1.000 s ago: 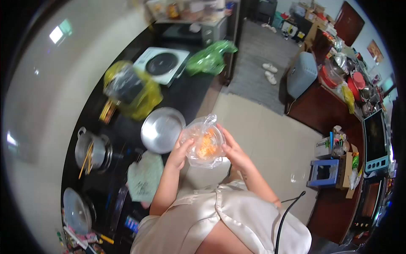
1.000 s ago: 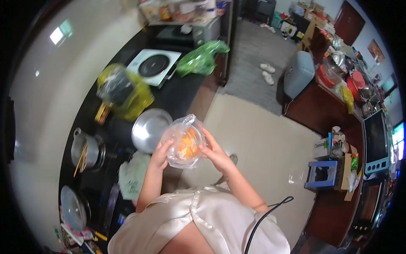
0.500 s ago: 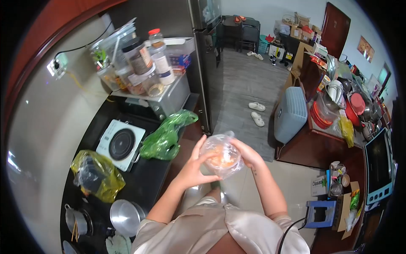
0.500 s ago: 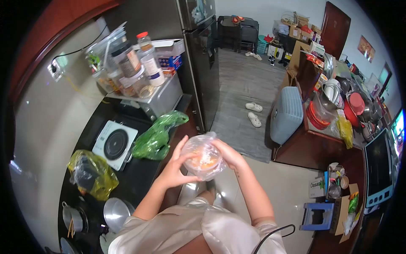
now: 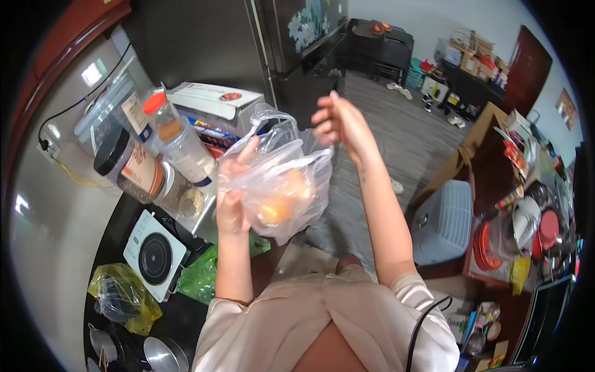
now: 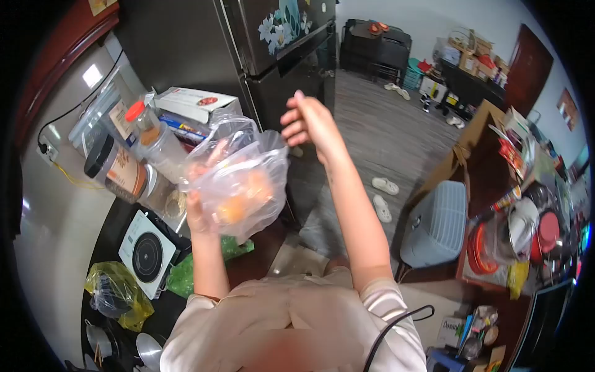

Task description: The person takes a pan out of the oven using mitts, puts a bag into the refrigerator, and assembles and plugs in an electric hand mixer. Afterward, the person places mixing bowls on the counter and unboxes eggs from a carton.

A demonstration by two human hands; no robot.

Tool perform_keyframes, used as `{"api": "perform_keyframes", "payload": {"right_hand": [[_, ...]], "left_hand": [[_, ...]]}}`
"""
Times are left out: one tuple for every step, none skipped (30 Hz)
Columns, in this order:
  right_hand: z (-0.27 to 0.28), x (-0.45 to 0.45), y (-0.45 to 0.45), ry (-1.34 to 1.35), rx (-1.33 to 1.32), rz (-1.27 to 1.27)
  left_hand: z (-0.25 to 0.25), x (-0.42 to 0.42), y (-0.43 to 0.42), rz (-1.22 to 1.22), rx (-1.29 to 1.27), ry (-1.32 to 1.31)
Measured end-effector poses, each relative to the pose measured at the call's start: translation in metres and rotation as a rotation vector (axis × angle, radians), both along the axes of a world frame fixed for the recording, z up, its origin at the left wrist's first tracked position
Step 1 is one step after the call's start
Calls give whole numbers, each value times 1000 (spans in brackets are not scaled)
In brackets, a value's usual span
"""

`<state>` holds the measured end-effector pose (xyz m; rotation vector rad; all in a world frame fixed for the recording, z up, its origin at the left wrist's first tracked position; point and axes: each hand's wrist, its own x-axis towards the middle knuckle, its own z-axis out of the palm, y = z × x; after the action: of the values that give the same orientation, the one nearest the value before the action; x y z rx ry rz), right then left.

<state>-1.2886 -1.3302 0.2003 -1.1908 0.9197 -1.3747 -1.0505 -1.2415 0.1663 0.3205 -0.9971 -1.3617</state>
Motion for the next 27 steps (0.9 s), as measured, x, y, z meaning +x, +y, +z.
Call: {"api": "perform_keyframes", "payload": {"right_hand": [[7, -7, -30, -124, 6, 18], [10, -11, -65, -226, 21, 50], [10, -12, -102, -324, 28, 89], [12, -12, -132, -401, 61, 143], [12, -11, -159, -458, 108, 190], [14, -12, -179, -488, 88, 308], [19, -13, -192, -512, 68, 429], [19, -11, -202, -566, 73, 469], [21, -5, -204, -581, 67, 431], [20, -5, -206, -559, 47, 451], [18, -7, -207, -545, 31, 467], [14, -8, -209, -566, 39, 511], [13, -9, -210, -582, 54, 551], [11, -10, -213, -615, 70, 594], [13, -13, -208, -652, 86, 592], [10, -21, -207, -673, 73, 640], [4, -34, -207, -693, 61, 697], [2, -51, -203, -684, 42, 730], [1, -73, -197, -678, 26, 763], [-3, -95, -192, -659, -4, 747], [-6, -119, -187, -644, -37, 722], [-3, -145, -180, -554, -64, 608], [-25, -170, -189, -482, -126, 519], [-35, -209, -195, -312, -229, 418], [-42, -231, -191, -487, -138, 307], [-49, -254, -187, -669, -66, 181], [-56, -276, -183, -835, -19, 47]], "left_hand": [[11, -8, -9, 32, -45, 6], [7, -6, -16, 129, -83, -52], [15, -14, -20, 237, -155, -95], [18, -18, -24, 301, -170, -122], [18, -22, -25, 369, -177, -146], [20, -27, -27, 406, -204, -141], [21, -33, -29, 542, -246, -183], [21, -40, -32, 681, -277, -226], [22, -48, -35, 721, -297, -220], [27, -53, -41, 835, -336, -275], [34, -59, -46, 945, -369, -336], [43, -63, -51, 976, -390, -334], [49, -66, -53, 1086, -394, -320], [50, -73, -50, 1194, -372, -307], [60, -79, -48, 1241, -373, -285], [70, -83, -50, 1316, -388, -306], [78, -86, -52, 1399, -403, -326], [85, -85, -56, 1458, -421, -360], [94, -83, -59, 1516, -434, -396], [111, -87, -61, 1544, -487, -518], [130, -98, -67, 1561, -512, -463], [145, -105, -73, 1577, -552, -456], [163, -116, -80, 1623, -578, -488], [182, -126, -85, 1713, -602, -591], [197, -127, -96, 1739, -692, -599], [215, -137, -106, 1825, -743, -673], [232, -147, -120, 1832, -832, -651]]}}
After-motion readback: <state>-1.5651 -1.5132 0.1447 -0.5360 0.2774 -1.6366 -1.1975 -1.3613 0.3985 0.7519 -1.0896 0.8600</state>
